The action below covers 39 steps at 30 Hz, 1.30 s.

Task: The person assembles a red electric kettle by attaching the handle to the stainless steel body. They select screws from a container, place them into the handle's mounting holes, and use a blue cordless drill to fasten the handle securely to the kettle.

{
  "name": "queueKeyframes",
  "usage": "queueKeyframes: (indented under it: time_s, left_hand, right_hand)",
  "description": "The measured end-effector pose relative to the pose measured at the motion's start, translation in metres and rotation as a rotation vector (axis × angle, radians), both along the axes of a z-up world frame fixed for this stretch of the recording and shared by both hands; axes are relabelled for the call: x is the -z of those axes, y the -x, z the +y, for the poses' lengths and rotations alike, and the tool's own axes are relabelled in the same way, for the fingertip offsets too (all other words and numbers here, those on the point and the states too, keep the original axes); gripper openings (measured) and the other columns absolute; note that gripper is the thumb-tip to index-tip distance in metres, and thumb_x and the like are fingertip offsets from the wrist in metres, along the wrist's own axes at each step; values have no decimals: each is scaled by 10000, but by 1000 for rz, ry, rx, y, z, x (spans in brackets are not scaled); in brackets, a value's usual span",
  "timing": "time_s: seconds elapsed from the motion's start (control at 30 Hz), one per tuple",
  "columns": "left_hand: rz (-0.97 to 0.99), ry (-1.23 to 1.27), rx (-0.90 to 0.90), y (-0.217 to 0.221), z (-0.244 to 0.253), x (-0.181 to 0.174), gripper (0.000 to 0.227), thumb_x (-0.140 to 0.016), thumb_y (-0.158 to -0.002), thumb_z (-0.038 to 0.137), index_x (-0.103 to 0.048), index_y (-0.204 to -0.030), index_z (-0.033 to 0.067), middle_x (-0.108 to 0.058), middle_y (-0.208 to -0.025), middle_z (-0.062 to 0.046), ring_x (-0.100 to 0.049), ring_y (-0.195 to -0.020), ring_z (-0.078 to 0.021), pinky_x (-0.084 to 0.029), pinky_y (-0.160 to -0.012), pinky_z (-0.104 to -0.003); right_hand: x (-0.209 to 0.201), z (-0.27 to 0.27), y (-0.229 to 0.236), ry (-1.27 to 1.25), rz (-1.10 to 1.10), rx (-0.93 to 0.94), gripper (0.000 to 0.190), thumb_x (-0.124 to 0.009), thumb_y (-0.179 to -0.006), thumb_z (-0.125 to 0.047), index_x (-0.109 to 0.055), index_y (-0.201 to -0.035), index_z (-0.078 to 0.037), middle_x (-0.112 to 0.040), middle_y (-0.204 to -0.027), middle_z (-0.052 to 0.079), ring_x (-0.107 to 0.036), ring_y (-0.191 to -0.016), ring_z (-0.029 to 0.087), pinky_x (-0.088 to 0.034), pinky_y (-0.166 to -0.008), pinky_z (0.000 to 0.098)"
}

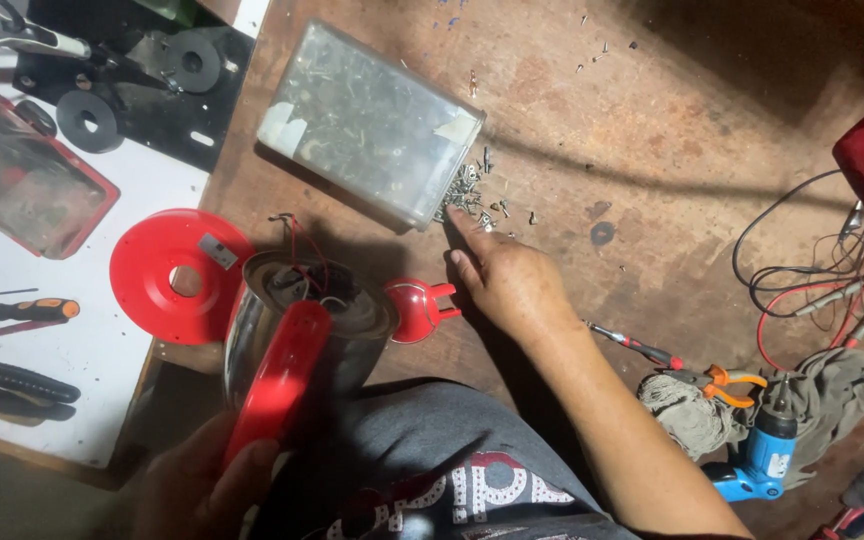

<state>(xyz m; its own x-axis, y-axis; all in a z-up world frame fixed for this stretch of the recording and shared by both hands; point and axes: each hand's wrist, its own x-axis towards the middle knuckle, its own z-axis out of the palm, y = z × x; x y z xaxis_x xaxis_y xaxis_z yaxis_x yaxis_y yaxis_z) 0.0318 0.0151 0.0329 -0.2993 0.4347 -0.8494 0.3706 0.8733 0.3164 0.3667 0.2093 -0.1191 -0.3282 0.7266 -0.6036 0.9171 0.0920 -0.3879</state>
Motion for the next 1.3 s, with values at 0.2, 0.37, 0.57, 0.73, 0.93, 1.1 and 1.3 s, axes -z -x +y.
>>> queueKeyframes:
  time_s: [0.2, 0.37, 0.57, 0.73, 0.93, 1.1, 1.3]
  left_hand:
    - [83, -48, 53, 1, -13, 9, 465, -785, -899, 521, -1034, -1189, 257, -827, -696, -23, -731, -729, -143, -588, -709, -355]
    - [75, -101, 67, 2, -16, 11, 448, -785, -906, 558, -1011, -1022, 189, -759, -669, -29, -666, -704, -155, -533, -677, -351]
    - [82, 9, 54, 0, -8, 6, 435, -796, -918, 531, -1033, -1124, 230, -826, -719, -49, -733, -735, -173, -571, -733, -359]
    - [60, -89, 18, 0, -16, 12, 422, -808, -907, 477, -1049, -1116, 200, -803, -678, -37, -665, -711, -150, -537, -680, -352]
    - [-16, -176, -13, -2, -14, 8, 487, -799, -922, 496, -1066, -1161, 165, -797, -713, -25, -649, -714, -151, -519, -671, -345]
    - [57, -116, 44, -1, -18, 11, 396, -805, -927, 500, -1008, -990, 166, -759, -656, -38, -680, -663, -174, -530, -656, -365]
    - [63, -2, 41, -1, -8, 6, 428, -796, -905, 520, -1021, -1038, 181, -846, -710, -66, -749, -721, -200, -556, -727, -385]
  right_hand:
    - [12, -22, -12, -138, -11, -47, 657, -594, -1176, -542, -575, -1778, -278, -790, -1070, 287, -791, -933, 548, -652, -823, 639]
    - [2, -18, -18, -108, 7, 11, 668, -606, -1167, -500, -532, -1796, -287, -833, -1258, 235, -809, -1030, 545, -660, -855, 641]
    - [1, -12, -21, -53, -51, 83, 712, -574, -1170, -511, -478, -1827, -255, -833, -1327, 264, -802, -1108, 569, -651, -896, 664]
    - [8, -16, -26, -125, -16, 155, 674, -593, -1171, -536, -569, -1756, -202, -796, -1486, 242, -777, -1209, 567, -637, -948, 666]
    - [10, -8, -17, -169, 44, 279, 398, -662, -1153, -414, -756, -1500, -244, -878, -1383, 99, -828, -1161, 455, -641, -923, 604]
    - [14, -1, -12, -164, 42, 280, 322, -663, -1164, -388, -754, -1442, -253, -891, -1137, 174, -819, -1051, 498, -626, -848, 638]
    - [12, 7, -14, -122, 13, 320, 256, -674, -1163, -396, -764, -1356, -254, -886, -1024, 135, -823, -1010, 468, -618, -827, 612]
